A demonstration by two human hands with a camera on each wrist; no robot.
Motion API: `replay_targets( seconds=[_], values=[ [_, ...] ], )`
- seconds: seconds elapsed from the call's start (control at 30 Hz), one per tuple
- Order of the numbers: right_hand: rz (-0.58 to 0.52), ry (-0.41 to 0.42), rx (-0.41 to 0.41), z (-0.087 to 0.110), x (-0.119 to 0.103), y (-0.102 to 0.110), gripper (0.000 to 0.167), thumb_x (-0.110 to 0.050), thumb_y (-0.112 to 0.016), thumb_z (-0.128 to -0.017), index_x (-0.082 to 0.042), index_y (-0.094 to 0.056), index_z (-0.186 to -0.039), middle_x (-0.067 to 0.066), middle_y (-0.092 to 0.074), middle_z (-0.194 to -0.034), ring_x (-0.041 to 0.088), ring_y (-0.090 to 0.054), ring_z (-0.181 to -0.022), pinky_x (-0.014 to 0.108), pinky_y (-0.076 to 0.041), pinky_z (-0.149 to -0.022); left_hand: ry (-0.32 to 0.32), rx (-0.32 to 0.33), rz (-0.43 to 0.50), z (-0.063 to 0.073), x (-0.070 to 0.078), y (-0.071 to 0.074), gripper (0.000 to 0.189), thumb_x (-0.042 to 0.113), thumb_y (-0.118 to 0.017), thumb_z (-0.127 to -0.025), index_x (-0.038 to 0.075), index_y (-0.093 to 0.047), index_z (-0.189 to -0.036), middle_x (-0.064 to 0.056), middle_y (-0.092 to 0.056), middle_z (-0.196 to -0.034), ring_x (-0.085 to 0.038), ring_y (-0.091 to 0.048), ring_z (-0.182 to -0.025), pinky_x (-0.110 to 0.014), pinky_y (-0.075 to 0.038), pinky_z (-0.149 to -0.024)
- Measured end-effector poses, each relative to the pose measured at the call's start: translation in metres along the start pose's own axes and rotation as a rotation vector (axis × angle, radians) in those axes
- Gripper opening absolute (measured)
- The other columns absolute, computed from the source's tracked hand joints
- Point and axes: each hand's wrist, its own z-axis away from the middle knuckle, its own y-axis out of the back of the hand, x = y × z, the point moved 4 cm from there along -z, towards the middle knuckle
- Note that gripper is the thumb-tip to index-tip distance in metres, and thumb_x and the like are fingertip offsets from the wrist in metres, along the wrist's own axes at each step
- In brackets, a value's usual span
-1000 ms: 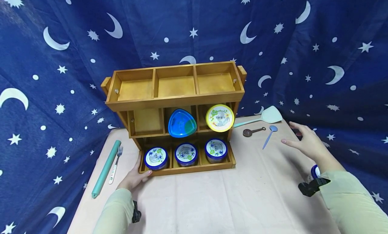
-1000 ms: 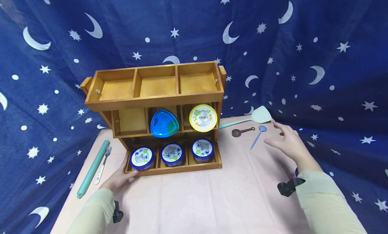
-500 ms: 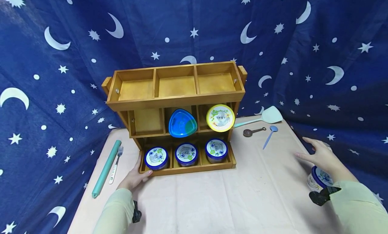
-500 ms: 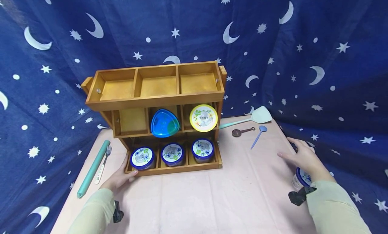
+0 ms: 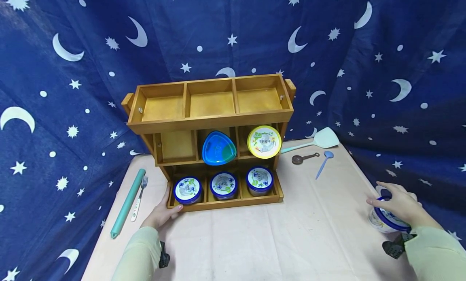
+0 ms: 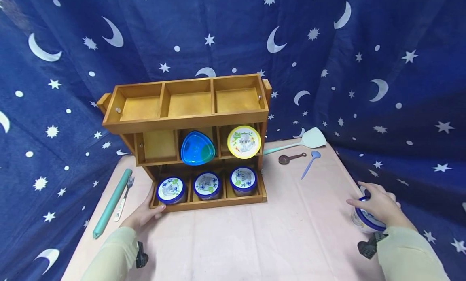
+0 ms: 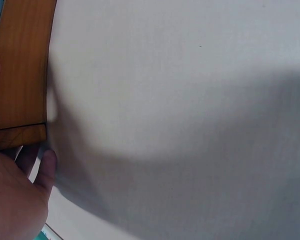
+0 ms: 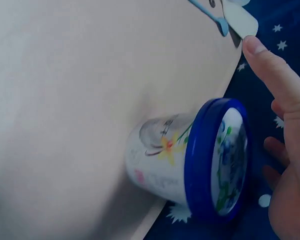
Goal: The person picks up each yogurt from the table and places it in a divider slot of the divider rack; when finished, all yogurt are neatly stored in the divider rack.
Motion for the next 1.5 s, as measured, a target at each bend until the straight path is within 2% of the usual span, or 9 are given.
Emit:
replay_targets(
  seconds=[0.23,0.4,0.5,0.67,0.83,1.0,1.07,1.33,1.5],
  values=[
    [0.007,-0.011,-0.018,0.004,0.011,-0.007,0.096,-0.063,-0.059,-0.08,0.007,-0.026,-0.137,0.045,-0.014,-0.127,0.074,-0.019,-0.098,0.086,-0.015,-0.067,0.008,-0.007,-0.006,0.001,-0.001,0.0,0.109,0.059,-0.061,-0.081,0.021,0.016,-0.149,-0.027,-0.003,-0.152,-0.053,-0.012,-0.133,-0.064,-0.012,-0.105],
    [-0.004,-0.019,0.016,0.007,0.014,-0.009,0.096,-0.062,-0.059,-0.081,0.005,-0.025,-0.14,0.044,-0.011,-0.131,0.072,-0.018,-0.099,0.085,-0.02,-0.065,0.005,-0.002,-0.001,0.002,0.001,0.0,0.109,0.057,-0.062,-0.082,0.021,0.016,-0.149,-0.028,-0.004,-0.152,-0.053,-0.013,-0.133,-0.064,-0.012,-0.105],
    [-0.011,-0.026,0.046,0.008,0.014,-0.011,0.096,-0.062,-0.06,-0.08,0.005,-0.026,-0.14,0.043,-0.01,-0.133,0.072,-0.017,-0.1,0.085,-0.02,-0.066,0.013,0.001,0.015,0.002,0.001,0.0,0.109,0.057,-0.063,-0.081,0.023,0.015,-0.149,-0.029,-0.005,-0.151,-0.054,-0.012,-0.132,-0.064,-0.011,-0.105],
    [-0.014,-0.02,0.046,0.008,0.013,-0.014,0.097,-0.061,-0.062,-0.08,0.005,-0.025,-0.14,0.042,-0.009,-0.134,0.073,-0.017,-0.102,0.084,-0.018,-0.072,0.02,-0.002,0.049,0.002,-0.001,-0.002,0.11,0.056,-0.064,-0.08,0.026,0.016,-0.148,-0.028,-0.004,-0.151,-0.054,-0.01,-0.133,-0.065,-0.009,-0.105],
    [-0.04,0.04,0.062,0.006,0.008,-0.015,0.094,-0.052,-0.069,-0.078,0.006,-0.027,-0.138,0.043,-0.01,-0.132,0.073,-0.015,-0.105,0.084,-0.014,-0.075,0.008,-0.003,0.033,0.001,-0.002,-0.001,0.109,0.056,-0.063,-0.081,0.025,0.016,-0.148,-0.027,-0.004,-0.152,-0.053,-0.011,-0.133,-0.064,-0.009,-0.105],
    [-0.03,0.083,0.077,0.003,0.002,-0.017,0.089,-0.046,-0.072,-0.077,0.008,-0.031,-0.135,0.044,-0.014,-0.13,0.071,-0.018,-0.107,0.08,-0.024,-0.075,0.004,0.001,0.014,0.001,-0.001,0.0,0.108,0.056,-0.063,-0.081,0.026,0.016,-0.148,-0.029,-0.006,-0.151,-0.053,-0.013,-0.133,-0.063,-0.011,-0.105],
    [-0.035,0.1,0.074,0.001,0.0,-0.017,0.088,-0.045,-0.072,-0.077,0.008,-0.032,-0.134,0.044,-0.014,-0.132,0.071,-0.018,-0.107,0.079,-0.027,-0.075,0.0,0.003,0.009,0.001,0.0,0.0,0.108,0.055,-0.064,-0.081,0.026,0.016,-0.148,-0.029,-0.007,-0.151,-0.052,-0.014,-0.133,-0.063,-0.012,-0.106],
    [-0.065,0.138,0.016,-0.005,-0.017,-0.019,0.091,-0.048,-0.069,-0.08,0.007,-0.028,-0.139,0.045,-0.01,-0.135,0.073,-0.014,-0.111,0.081,-0.023,-0.075,-0.005,0.01,0.003,0.004,0.002,0.0,0.108,0.052,-0.064,-0.083,0.022,0.016,-0.148,-0.033,-0.014,-0.147,-0.053,-0.016,-0.132,-0.062,-0.014,-0.106],
    [-0.07,0.137,-0.002,-0.009,-0.027,-0.02,0.093,-0.05,-0.069,-0.079,0.005,-0.027,-0.141,0.044,-0.009,-0.136,0.073,-0.015,-0.112,0.081,-0.024,-0.076,-0.001,0.009,-0.007,0.005,0.003,0.001,0.108,0.053,-0.064,-0.083,0.023,0.016,-0.148,-0.033,-0.015,-0.147,-0.053,-0.016,-0.132,-0.062,-0.014,-0.106]
  ],
)
